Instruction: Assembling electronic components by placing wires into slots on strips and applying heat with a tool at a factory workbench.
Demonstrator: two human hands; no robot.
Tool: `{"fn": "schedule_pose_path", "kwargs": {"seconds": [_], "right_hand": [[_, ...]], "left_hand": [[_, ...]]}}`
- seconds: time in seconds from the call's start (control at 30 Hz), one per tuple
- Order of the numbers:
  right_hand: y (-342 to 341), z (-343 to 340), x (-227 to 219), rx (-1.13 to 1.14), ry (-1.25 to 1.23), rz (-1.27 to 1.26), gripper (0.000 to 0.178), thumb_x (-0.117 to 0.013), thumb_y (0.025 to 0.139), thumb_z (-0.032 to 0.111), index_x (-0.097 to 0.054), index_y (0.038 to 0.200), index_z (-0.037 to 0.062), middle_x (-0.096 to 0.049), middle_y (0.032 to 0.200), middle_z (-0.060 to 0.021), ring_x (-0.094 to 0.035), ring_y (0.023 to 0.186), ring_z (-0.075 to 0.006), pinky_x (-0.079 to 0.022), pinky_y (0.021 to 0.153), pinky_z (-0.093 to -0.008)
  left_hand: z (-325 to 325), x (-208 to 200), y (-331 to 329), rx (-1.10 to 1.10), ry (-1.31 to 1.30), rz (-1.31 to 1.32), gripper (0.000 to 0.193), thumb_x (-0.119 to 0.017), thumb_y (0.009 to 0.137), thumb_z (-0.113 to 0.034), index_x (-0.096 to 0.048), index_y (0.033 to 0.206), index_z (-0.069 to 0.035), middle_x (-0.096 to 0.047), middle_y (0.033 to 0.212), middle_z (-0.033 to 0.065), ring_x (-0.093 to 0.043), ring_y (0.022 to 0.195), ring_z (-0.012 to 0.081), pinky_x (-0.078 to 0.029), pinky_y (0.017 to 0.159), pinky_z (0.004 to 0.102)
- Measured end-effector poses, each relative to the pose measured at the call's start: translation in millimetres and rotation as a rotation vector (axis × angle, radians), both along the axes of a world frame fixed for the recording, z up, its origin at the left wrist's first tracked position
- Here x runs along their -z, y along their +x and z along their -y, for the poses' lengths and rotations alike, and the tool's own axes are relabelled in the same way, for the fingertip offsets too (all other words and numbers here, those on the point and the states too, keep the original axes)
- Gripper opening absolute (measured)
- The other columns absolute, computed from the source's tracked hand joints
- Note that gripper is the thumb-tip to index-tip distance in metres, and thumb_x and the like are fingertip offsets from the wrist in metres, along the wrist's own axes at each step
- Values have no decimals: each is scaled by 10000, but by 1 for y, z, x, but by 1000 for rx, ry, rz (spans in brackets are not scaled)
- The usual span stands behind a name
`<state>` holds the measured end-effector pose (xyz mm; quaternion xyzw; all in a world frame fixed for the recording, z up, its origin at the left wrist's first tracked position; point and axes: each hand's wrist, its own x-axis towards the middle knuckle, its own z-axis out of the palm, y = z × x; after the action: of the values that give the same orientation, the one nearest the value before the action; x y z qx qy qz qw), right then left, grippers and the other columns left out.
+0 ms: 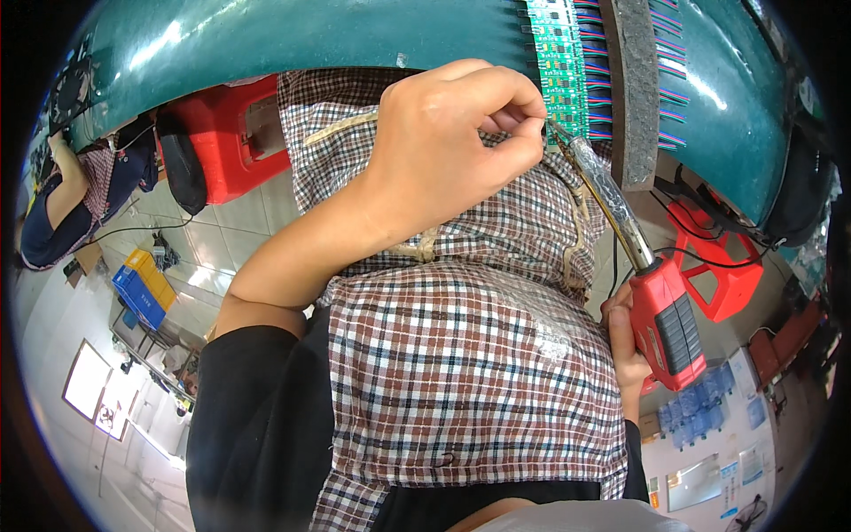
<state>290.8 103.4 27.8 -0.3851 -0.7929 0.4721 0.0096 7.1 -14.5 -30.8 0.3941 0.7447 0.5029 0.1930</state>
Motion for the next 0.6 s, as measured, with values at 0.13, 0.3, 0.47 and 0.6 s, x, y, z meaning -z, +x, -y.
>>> {"fn": "schedule_pose_path", "kwargs": {"seconds": [0.13,0.3,0.47,0.6], "right_hand": [[4,0,3,-42,-11,-74,159,-655,879,54,-602,1017,-3,-587,910,-122,-570,750,-236,-466,693,-353],[5,1,5,-42,-55,-193,134,-572,941,14,-508,1051,-26,-500,874,-100,-454,594,-125,-403,552,-296],[6,2,7,-28,25,-181,161,-569,950,22,-517,1092,-32,-512,894,-94,-453,592,-118,-419,556,-291],[13,5,10,11,-22,-184,209,-563,957,39,-497,1147,-18,-504,885,-81,-448,574,-112,-419,552,-289]], "left_hand": [[0,1,0,1,2,2,108,-750,790,13,-725,893,-11,-723,846,61,-726,755,124,-598,697,238],[-2,-1,-2,-2,1,-11,103,-749,788,14,-723,884,-12,-722,837,62,-725,750,125,-597,692,237],[0,-6,1,-9,-37,22,91,-742,794,11,-721,879,-9,-721,836,70,-718,742,135,-592,678,246],[3,-17,-10,20,-64,28,93,-771,802,-8,-726,883,-15,-719,839,65,-693,702,125,-565,636,238]]}}
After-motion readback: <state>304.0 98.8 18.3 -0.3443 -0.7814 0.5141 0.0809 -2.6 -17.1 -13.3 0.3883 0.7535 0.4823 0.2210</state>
